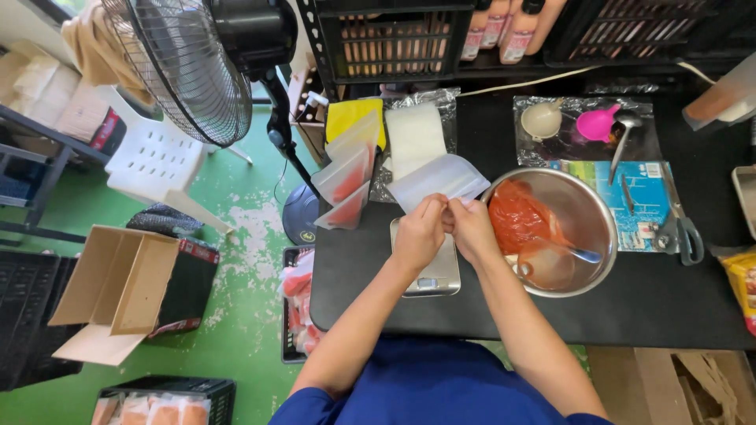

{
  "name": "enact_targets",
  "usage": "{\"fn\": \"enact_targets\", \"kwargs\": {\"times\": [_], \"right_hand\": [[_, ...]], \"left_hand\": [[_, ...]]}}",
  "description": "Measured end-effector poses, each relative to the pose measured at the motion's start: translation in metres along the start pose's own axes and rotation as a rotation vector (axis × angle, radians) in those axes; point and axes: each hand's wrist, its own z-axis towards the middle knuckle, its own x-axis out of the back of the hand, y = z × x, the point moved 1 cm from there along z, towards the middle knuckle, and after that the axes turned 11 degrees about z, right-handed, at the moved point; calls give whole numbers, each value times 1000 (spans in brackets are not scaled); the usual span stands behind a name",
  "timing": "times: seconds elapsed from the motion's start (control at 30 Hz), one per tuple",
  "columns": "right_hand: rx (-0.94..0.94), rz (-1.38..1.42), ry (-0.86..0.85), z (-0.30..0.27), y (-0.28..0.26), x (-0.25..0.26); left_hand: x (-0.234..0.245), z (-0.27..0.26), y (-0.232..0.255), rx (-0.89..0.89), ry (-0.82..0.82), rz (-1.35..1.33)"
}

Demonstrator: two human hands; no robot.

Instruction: Portioning red powder from a bowl into small plastic bags using a spoon and a digital scale.

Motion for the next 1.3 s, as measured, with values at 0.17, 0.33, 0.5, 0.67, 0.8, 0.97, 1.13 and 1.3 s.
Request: {"fn": "enact_targets", "kwargs": {"times": [0.17,0.33,0.5,0.67,0.8,0.97,1.13,1.3], "right_hand": [[30,114,67,-6,-8,-9],[-45,362,153,-28,-14,-16],[991,-982,287,-62,-76,-12],[1378,-1405,-117,-71,-97,-11],[1348,-1543,-346,-55,-88,0],[891,-1347,-207,-82,-152,17],[373,-414,-140,-106,-181,50],[90,25,-82,-94,-160,84]], "left_hand": [[4,13,2,-85,117,-34],[16,41,22,-65,217,-170],[6,52,-1,8,-191,-253],[18,79,-8,115,-581,-303],[35,97,19,20,-670,-268],[46,105,2,80,-389,-437],[38,87,-40,515,-643,-563],[-26,46,-69,755,-671,-1454]]}}
